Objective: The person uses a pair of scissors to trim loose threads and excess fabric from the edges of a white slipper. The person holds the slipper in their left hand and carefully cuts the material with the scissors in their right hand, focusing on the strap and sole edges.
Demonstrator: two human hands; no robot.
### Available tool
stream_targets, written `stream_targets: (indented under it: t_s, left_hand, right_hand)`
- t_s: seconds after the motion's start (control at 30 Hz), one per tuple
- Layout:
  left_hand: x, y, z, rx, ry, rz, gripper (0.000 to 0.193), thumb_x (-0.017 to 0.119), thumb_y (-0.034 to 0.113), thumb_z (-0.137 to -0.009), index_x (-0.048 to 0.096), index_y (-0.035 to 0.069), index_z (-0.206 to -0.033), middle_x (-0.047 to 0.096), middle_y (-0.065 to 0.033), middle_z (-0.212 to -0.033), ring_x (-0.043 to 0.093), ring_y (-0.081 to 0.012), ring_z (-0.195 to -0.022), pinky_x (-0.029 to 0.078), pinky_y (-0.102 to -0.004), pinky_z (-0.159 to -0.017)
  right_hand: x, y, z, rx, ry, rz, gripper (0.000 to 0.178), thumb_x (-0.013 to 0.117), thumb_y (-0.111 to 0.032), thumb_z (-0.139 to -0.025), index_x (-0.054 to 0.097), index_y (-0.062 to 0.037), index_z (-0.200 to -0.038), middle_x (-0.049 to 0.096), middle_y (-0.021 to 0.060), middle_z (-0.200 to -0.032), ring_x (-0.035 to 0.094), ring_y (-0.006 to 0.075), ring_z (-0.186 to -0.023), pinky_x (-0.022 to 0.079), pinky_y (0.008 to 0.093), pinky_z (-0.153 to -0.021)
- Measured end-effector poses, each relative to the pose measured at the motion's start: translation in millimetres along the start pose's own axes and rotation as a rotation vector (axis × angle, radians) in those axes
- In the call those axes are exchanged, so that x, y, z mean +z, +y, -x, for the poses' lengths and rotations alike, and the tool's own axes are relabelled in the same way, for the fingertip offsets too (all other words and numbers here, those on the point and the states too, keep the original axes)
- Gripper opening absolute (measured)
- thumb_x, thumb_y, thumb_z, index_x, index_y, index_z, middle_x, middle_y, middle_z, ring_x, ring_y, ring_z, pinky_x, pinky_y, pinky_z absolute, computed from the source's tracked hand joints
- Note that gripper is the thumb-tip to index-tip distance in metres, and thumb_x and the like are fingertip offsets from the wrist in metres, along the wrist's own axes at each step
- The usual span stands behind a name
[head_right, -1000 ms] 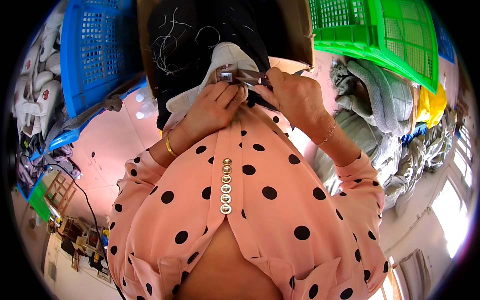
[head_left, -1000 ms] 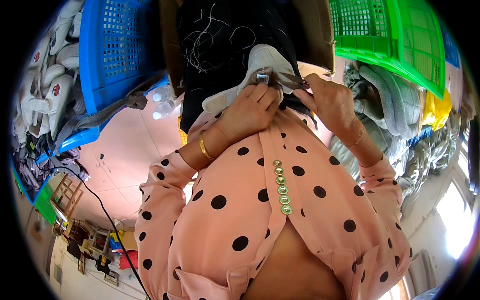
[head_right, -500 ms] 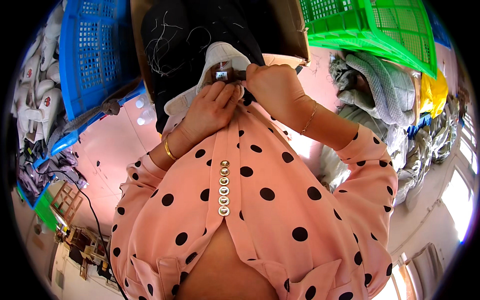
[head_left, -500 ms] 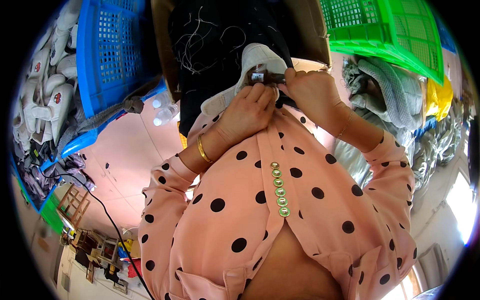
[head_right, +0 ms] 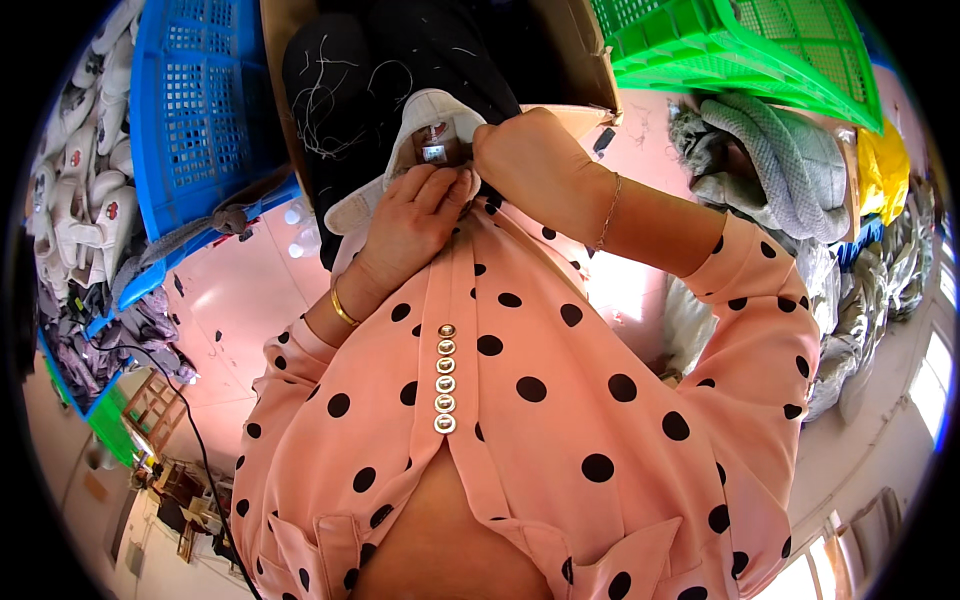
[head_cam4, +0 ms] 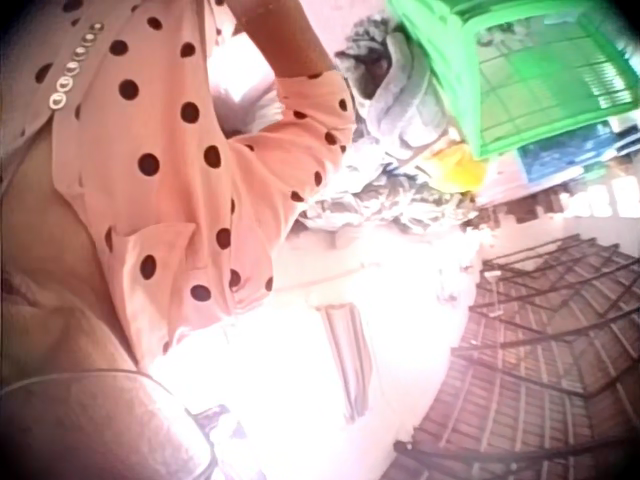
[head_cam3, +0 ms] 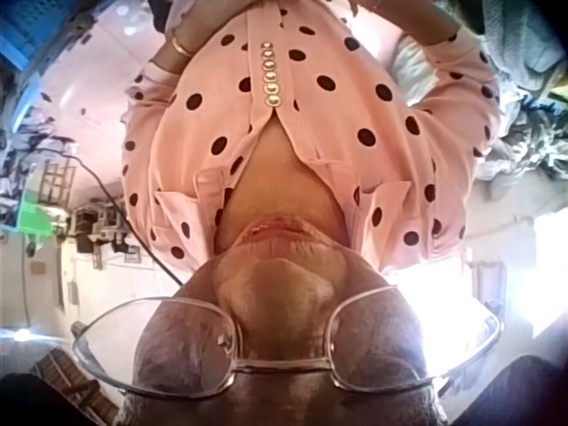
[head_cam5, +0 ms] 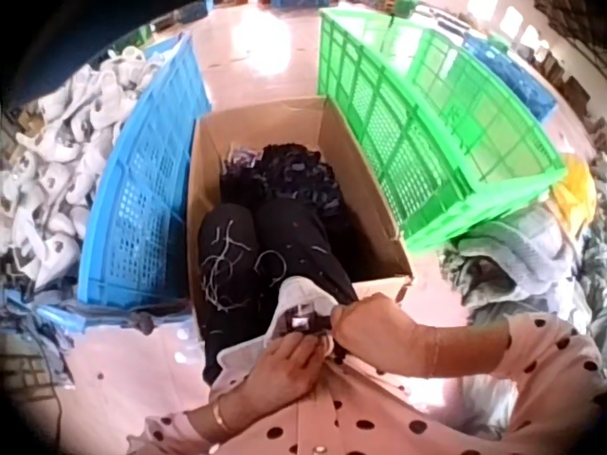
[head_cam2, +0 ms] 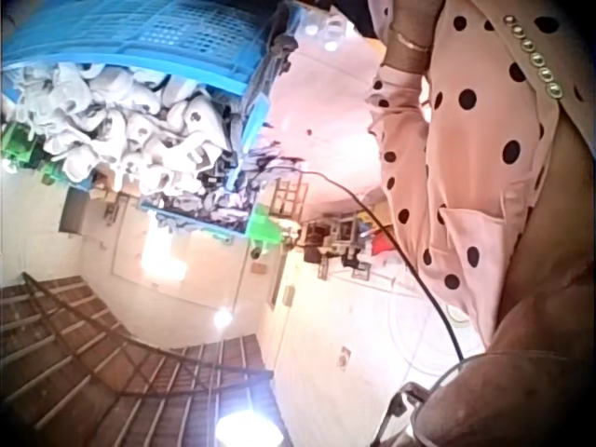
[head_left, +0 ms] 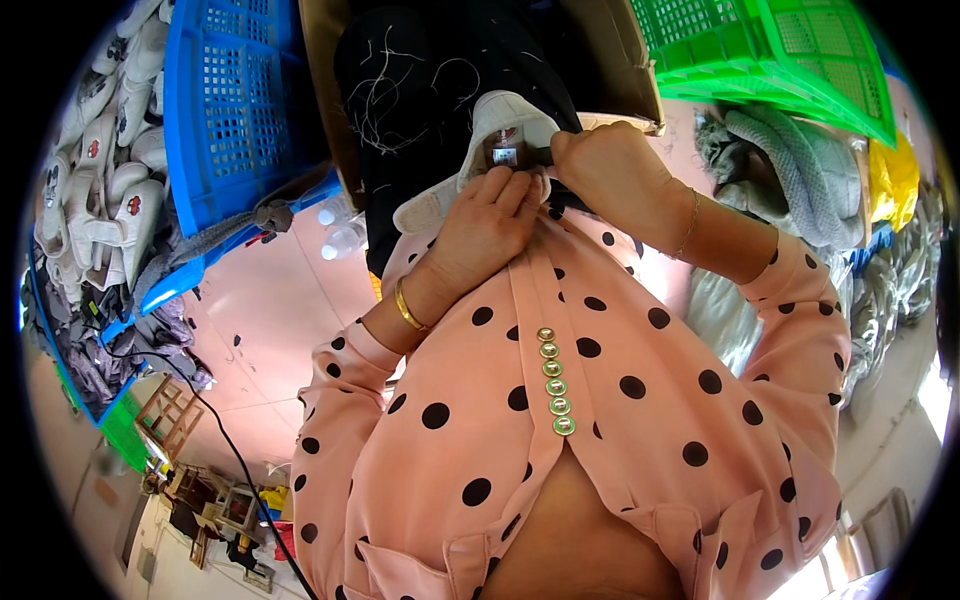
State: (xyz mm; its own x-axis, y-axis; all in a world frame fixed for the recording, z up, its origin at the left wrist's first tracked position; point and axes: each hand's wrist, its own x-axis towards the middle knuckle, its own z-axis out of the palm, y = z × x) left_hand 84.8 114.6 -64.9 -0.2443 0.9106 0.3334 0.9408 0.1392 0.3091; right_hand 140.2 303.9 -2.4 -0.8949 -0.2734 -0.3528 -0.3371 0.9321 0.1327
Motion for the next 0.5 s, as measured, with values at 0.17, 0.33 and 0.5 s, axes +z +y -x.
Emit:
stream_targets:
  t_s: [0.17,0.33,0.5]
  left_hand:
    - [-2,2,0,-0.008,-0.015,-0.008,0.038,0.065,0.007,-0.073,0.064,0.001,-0.111,0.06,-0.007,-0.106,0.059,-0.0237,-0.097,0.052,-0.0327,-0.082]
    - [-2,3,1,-0.01,-0.025,-0.029,0.037,0.064,0.007,-0.073,0.064,0.001,-0.11,0.06,-0.0074,-0.105,0.059,-0.0235,-0.096,0.052,-0.0326,-0.081]
    - [-8,4,5,-0.049,0.003,0.022,0.036,0.064,0.006,-0.072,0.065,0.001,-0.108,0.06,-0.0072,-0.105,0.059,-0.0235,-0.095,0.053,-0.0324,-0.079]
  right_hand:
    - [3,2,-1,-0.079,-0.001,0.034,0.007,0.065,-0.014,-0.081,0.068,-0.0088,-0.077,0.06,0.0034,-0.075,0.066,0.0173,-0.064,0.047,0.0294,-0.05]
    - [0,6,-7,-0.097,-0.058,0.031,0.007,0.065,-0.015,-0.079,0.067,-0.0083,-0.078,0.061,0.0035,-0.071,0.066,0.0181,-0.061,0.047,0.0297,-0.048]
    - [9,11,5,0.005,0.144,-0.041,0.026,0.062,-0.03,-0.088,0.057,-0.0077,-0.076,0.059,0.0024,-0.059,0.063,0.0155,-0.054,0.044,0.029,-0.046]
